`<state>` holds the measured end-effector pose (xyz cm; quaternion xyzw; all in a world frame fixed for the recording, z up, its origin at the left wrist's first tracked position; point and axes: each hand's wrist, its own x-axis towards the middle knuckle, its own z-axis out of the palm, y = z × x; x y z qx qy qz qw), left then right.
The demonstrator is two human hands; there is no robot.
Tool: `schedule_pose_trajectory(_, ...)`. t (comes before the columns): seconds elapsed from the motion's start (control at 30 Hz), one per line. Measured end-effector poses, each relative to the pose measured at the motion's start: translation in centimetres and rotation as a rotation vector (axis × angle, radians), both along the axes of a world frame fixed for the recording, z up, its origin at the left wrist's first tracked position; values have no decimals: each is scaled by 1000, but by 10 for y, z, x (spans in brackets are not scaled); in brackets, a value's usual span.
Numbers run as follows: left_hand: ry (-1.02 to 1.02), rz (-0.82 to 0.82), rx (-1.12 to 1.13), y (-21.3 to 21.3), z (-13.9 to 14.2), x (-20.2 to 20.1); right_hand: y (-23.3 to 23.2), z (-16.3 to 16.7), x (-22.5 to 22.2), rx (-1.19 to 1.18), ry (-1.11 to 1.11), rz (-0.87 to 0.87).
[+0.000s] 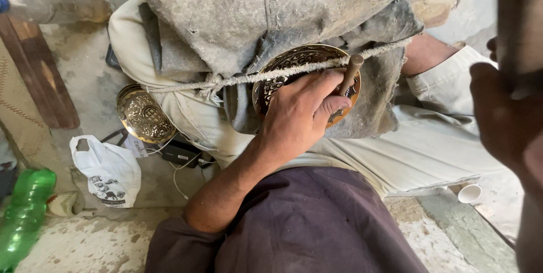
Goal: The person sits on the floor holding a steel punch against an ornate brass plate resting on a cloth-covered sandbag on their lap, and repeatedly strikes the punch with a wooden mallet to chase the decorative pattern, repositioning the punch around the plate and rotating the plate as they work.
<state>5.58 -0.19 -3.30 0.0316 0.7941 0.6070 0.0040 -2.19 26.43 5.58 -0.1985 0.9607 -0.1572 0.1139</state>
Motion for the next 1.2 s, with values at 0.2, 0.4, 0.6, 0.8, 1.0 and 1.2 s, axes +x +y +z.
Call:
schedule_pose_trajectory(0.2,-41,-25,-6,-1,-1,1,6,-3,2,34,-12,69)
schedule_pose_trajectory(0.4,-10,-23,-54,0,-5,5,13,-7,-1,99,-8,132)
schedule_pose_trajectory(0.6,-24,-51,-52,4,-14,6,15,-3,2,161,3,179)
schedule_pose_trajectory(0.8,-20,-69,-79,4,-16,8,10,-3,5,131,-10,155)
schedule_pose_trajectory(1.0,-23,-90,-70,0,-13,8,7,-4,7,100,-9,125)
schedule_pose_trajectory(1.2,-28,-96,-60,-2,-10,7,4,-6,12,111,-19,120)
